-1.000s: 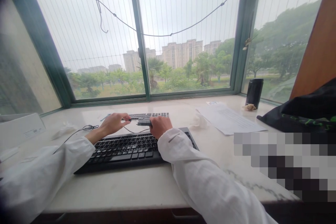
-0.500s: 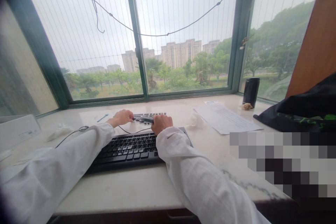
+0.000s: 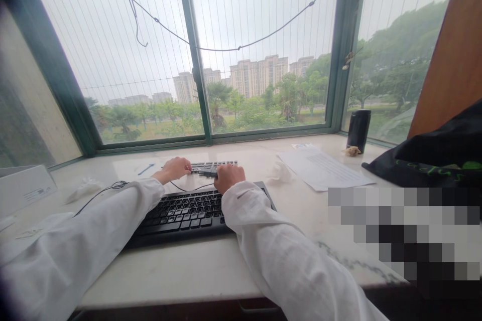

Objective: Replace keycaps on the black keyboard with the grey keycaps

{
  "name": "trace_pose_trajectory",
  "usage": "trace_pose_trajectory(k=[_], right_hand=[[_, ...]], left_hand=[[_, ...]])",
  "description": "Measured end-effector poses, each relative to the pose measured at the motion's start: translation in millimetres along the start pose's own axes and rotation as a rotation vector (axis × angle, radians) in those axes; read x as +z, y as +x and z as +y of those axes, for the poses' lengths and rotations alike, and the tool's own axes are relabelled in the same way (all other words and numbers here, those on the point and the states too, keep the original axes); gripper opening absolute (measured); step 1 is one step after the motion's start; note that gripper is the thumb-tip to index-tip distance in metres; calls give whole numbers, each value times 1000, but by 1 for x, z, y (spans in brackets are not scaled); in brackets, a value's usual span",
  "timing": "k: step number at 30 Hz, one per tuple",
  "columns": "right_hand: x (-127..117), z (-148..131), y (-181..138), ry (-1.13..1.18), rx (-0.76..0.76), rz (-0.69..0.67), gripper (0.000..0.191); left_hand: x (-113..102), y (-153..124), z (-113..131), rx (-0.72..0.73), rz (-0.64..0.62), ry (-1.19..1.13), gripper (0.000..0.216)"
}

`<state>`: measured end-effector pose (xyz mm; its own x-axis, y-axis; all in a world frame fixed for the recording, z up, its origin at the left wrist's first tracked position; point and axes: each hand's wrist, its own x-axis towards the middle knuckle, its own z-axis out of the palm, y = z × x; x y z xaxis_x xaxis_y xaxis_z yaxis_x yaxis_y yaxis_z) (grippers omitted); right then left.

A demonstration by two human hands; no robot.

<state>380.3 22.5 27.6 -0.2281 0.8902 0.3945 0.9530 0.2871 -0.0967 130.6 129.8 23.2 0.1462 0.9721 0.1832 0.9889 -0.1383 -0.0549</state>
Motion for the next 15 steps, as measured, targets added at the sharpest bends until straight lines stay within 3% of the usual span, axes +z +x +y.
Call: trace_pose_trajectory(k=[15], right_hand=[[-4, -3, -3, -1, -16, -25, 23]], left_hand=[[1, -2, 4, 7, 37, 15, 22]])
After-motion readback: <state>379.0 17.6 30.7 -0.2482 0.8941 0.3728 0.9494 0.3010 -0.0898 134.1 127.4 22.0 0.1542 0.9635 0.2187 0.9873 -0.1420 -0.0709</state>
